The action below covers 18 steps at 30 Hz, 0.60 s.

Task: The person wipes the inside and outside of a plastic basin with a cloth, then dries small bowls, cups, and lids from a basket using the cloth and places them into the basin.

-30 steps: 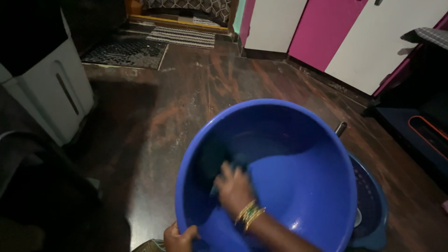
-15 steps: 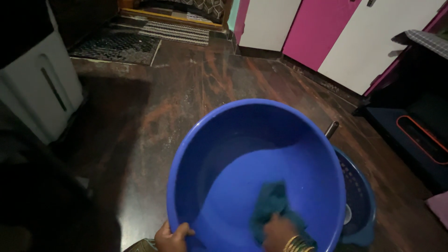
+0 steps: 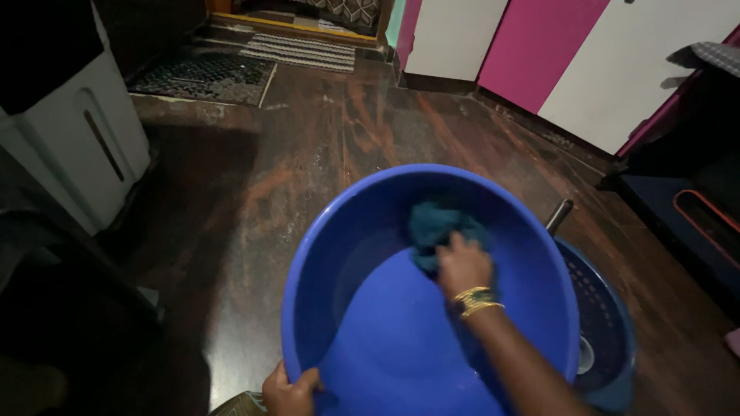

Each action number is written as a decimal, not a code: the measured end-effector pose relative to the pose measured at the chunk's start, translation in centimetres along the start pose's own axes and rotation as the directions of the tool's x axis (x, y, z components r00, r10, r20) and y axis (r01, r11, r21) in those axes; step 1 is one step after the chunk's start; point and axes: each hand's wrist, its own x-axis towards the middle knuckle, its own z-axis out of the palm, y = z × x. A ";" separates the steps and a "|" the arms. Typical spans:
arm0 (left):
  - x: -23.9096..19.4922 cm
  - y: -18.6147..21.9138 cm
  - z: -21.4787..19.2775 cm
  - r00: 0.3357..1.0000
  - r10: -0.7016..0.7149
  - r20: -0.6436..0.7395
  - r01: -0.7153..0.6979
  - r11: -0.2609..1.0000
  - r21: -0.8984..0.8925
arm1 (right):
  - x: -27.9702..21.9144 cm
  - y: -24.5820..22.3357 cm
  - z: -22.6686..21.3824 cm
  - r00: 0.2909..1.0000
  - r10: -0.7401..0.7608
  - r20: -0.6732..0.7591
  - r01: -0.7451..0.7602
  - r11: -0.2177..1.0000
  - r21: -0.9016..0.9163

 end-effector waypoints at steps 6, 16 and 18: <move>-0.3 1.2 1.1 1.000 -0.017 0.003 0.018 0.992 -0.122 | -10.6 1.9 4.4 0.858 0.027 0.512 0.035 0.993 -0.112; -0.8 1.6 0.5 0.995 0.091 0.038 -0.089 0.994 -0.057 | -9.2 6.6 -4.8 0.819 -0.198 0.538 -0.550 -0.005 0.835; -0.5 1.0 0.4 0.991 0.127 0.031 -0.126 0.991 -0.031 | -7.8 6.5 -5.1 0.889 -0.047 0.455 -0.445 0.138 0.885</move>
